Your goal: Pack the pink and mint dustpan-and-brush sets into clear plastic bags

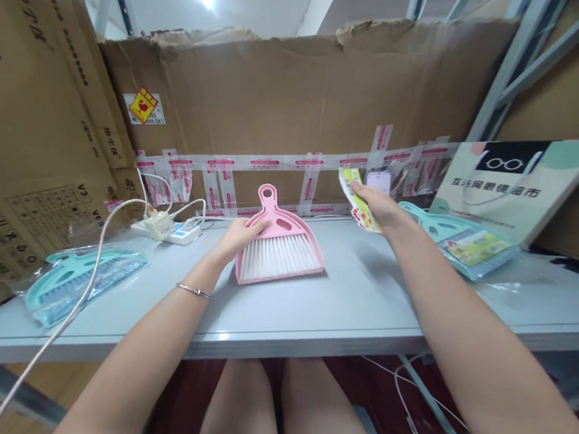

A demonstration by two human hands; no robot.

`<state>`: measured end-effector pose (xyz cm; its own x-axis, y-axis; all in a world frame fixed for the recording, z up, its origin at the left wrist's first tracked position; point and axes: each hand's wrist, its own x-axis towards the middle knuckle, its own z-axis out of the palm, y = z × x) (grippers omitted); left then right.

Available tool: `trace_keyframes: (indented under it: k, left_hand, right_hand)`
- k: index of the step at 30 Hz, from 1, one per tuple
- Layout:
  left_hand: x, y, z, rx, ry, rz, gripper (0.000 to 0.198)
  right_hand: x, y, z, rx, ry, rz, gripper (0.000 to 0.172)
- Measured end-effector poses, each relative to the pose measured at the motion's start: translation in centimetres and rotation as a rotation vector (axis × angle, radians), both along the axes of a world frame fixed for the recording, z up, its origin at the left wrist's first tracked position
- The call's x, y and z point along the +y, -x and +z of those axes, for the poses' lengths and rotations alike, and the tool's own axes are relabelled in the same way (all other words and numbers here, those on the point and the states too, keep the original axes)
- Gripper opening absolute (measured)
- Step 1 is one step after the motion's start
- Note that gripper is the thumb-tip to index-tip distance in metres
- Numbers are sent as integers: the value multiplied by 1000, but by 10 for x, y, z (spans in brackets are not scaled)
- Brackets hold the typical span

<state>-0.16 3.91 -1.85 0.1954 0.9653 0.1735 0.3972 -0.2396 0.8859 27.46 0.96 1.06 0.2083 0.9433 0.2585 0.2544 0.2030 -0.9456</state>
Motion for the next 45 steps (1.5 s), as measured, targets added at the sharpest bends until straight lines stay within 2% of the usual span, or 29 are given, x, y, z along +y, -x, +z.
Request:
trace_keyframes:
  k: [4,9,13,21,25,31,35,45]
  left_hand:
    - [2,-5,-2,-307,104,15,42]
    - [7,-13,-4,-573,257,43,32]
    - [8,-17,-7,-721,266,-29,31]
    - [-12,-18,2,-657,137,-214,51]
    - [-14,-18,2,-600,128,-221,59]
    - [-11,-17,2,-593,130,-184,54]
    - [-12,-17,4,-629,123,-179,52]
    - [-9,-14,-1,-532,59,-257,53]
  right_hand:
    - [-8,34,4,313,-24,171,22]
    - [-5,74,-21,327,-17,316,16]
    - [3,86,-36,351,1,278,28]
    - [0,98,-36,338,69,217,16]
    - [-1,100,-36,298,68,221,11]
    - [-1,96,-34,415,79,232,8]
    - [0,95,-34,485,43,288,15]
    - [0,104,-39,328,77,154,19]
